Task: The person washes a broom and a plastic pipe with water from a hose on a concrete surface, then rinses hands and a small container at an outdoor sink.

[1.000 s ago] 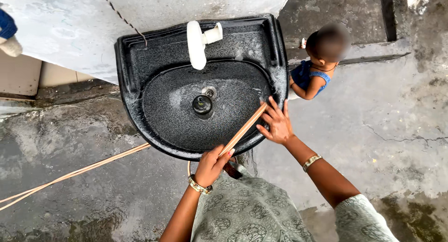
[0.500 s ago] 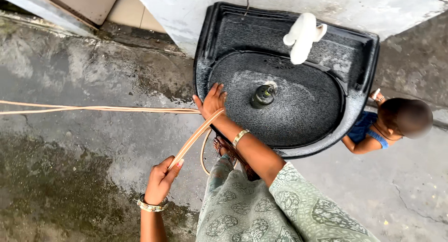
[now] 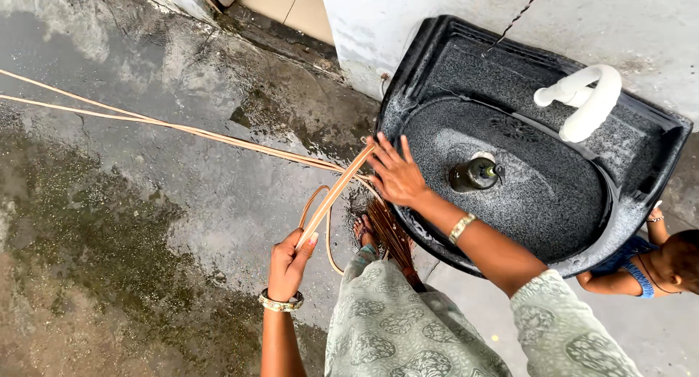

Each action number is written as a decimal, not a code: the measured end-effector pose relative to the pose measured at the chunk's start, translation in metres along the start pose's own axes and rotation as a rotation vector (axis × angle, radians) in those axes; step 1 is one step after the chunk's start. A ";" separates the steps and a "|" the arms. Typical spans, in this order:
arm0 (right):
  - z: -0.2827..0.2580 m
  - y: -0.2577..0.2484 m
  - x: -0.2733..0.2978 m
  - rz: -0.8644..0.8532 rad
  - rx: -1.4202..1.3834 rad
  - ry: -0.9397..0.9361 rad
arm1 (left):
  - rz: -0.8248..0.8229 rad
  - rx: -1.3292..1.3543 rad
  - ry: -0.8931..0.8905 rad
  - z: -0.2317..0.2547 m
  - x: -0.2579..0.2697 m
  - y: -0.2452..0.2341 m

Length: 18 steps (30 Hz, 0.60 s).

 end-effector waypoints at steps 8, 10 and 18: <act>0.122 -0.059 -0.137 -0.214 0.541 0.556 | -0.004 0.123 0.053 0.027 -0.038 0.017; 0.097 -0.032 -0.131 -0.145 0.502 0.454 | -0.016 0.157 0.068 0.031 -0.049 0.022; 0.209 -0.080 -0.155 0.217 0.106 0.182 | -0.085 0.220 0.106 0.064 -0.111 0.054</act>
Point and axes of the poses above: each hand's wrist, its own x-axis away from the middle knuckle, its own y-axis out of the palm, z = x × y, the point moved 10 cm from there along -x, towards the middle knuckle, and after that the axes turned 1 degree about z, right-handed, at the moved point
